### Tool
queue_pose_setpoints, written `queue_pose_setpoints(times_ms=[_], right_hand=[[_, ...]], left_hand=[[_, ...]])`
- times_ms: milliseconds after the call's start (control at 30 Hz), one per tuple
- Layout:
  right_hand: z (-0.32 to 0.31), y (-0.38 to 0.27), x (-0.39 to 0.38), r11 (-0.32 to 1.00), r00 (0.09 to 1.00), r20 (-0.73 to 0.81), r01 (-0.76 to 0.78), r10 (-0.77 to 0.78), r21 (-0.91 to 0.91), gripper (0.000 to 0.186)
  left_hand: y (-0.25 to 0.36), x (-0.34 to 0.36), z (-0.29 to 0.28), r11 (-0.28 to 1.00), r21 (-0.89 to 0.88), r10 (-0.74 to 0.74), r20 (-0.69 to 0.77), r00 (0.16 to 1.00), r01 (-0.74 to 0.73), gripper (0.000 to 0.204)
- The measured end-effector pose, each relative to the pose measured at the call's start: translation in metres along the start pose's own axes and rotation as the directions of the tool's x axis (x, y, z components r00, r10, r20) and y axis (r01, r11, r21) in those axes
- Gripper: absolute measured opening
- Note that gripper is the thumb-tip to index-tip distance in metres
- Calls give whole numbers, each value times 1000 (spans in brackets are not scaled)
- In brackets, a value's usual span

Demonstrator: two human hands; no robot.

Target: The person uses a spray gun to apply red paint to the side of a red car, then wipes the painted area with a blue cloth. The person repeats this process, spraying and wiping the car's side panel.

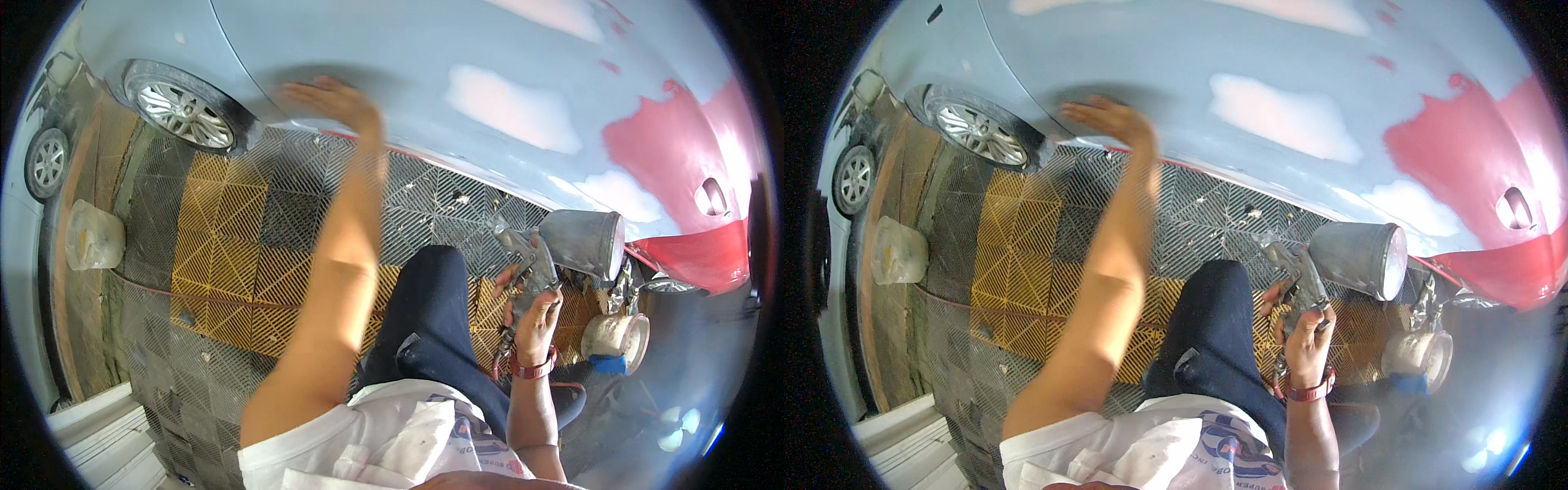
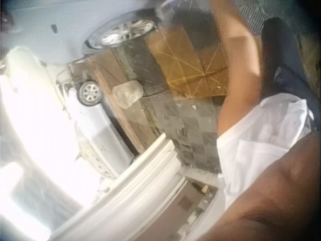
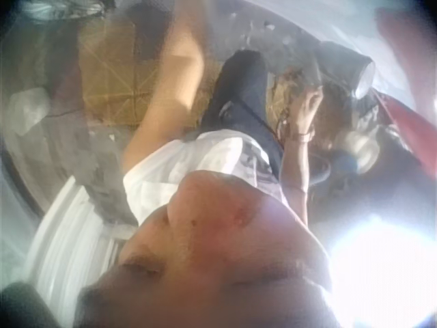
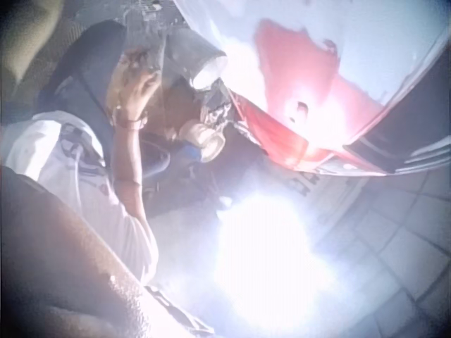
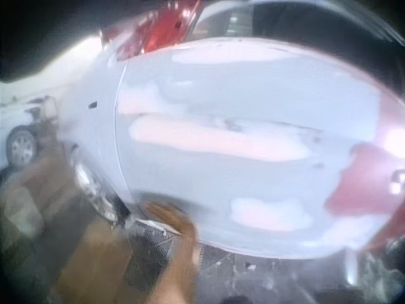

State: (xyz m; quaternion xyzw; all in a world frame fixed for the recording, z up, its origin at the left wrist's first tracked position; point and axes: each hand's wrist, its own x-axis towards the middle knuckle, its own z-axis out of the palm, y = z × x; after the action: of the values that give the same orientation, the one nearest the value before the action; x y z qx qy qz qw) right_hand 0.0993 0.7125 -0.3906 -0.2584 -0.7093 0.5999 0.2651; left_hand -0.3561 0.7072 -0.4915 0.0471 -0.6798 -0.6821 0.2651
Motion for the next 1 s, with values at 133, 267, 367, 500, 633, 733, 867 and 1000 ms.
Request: queue_pose_setpoints(times_ms=[133,267,367,500,633,733,867,1000], right_hand=[[5,9,0,999,999,24,-40,40,-16,84],[10,7,11,992,992,40,-123,123,6,95],[4,-4,-2,995,995,-23,-95,94,-22,94],[-14,12,0,991,991,5,-134,134,3,93],[-15,32,2,990,990,32,-139,139,16,85],[-21,40,-8,984,984,-6,-177,177,-3,82],[-16,43,5,989,988,-46,-149,148,-22,76],[2,48,47,992,992,-33,-123,122,-24,60]], left_hand=[[60,-225,33,994,-12,-103,280,955,111,102],[34,-278,46,999,50,-12,345,939,-6,102],[3,-182,31,981,81,-189,218,958,175,86],[-120,-6,21,894,428,-203,122,972,133,71],[-129,17,10,711,652,-466,156,871,264,66],[-70,-96,19,727,-182,-617,252,746,662,74],[-19,-222,42,700,-345,-564,270,780,625,87],[-12,-285,52,451,-202,-695,532,483,870,103]])
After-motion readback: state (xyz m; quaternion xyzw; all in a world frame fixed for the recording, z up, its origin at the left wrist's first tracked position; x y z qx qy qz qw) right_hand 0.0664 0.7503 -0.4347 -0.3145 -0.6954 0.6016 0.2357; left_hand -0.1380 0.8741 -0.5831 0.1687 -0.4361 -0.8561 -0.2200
